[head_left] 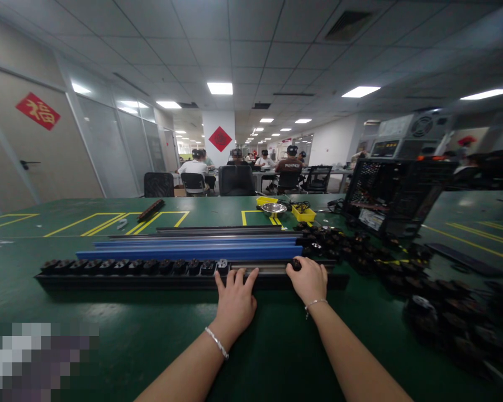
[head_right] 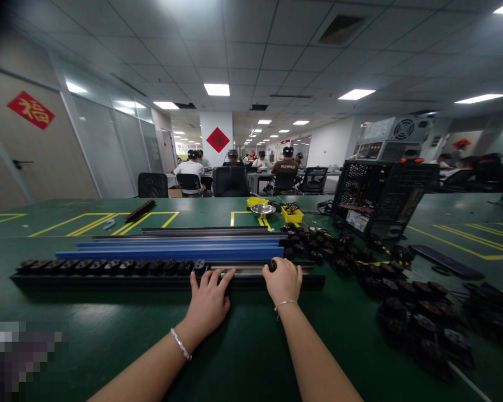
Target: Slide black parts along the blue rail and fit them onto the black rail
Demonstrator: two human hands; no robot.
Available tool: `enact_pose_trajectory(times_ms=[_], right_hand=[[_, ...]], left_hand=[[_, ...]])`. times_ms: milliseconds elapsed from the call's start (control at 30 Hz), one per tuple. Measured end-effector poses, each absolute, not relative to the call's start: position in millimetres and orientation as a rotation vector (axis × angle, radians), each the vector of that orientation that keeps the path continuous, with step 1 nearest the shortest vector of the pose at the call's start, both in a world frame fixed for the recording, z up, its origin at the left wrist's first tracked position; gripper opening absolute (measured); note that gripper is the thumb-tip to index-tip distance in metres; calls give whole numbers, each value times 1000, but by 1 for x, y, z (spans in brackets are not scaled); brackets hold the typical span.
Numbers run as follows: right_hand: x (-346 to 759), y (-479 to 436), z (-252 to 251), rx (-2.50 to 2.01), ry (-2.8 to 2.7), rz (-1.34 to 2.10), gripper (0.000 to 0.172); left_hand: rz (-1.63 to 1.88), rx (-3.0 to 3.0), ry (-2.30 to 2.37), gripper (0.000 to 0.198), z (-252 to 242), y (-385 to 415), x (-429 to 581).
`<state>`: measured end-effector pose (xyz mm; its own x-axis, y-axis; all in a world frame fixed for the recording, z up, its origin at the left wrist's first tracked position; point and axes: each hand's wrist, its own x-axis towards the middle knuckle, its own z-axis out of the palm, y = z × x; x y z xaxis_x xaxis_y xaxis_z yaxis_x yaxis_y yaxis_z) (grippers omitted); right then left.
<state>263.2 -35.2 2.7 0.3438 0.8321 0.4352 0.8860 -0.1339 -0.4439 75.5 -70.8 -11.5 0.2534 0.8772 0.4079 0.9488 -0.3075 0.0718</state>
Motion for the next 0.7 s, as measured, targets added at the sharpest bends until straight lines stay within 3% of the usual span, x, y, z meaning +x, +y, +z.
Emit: enact_pose_trajectory(times_ms=[500, 700], right_hand=[[268, -33, 4, -1980, -1501, -136, 24], [269, -31, 0, -1974, -1490, -169, 31]], left_hand=[[-556, -2326, -1738, 63, -10, -71, 76], [-596, -2328, -1722, 62, -14, -70, 75]])
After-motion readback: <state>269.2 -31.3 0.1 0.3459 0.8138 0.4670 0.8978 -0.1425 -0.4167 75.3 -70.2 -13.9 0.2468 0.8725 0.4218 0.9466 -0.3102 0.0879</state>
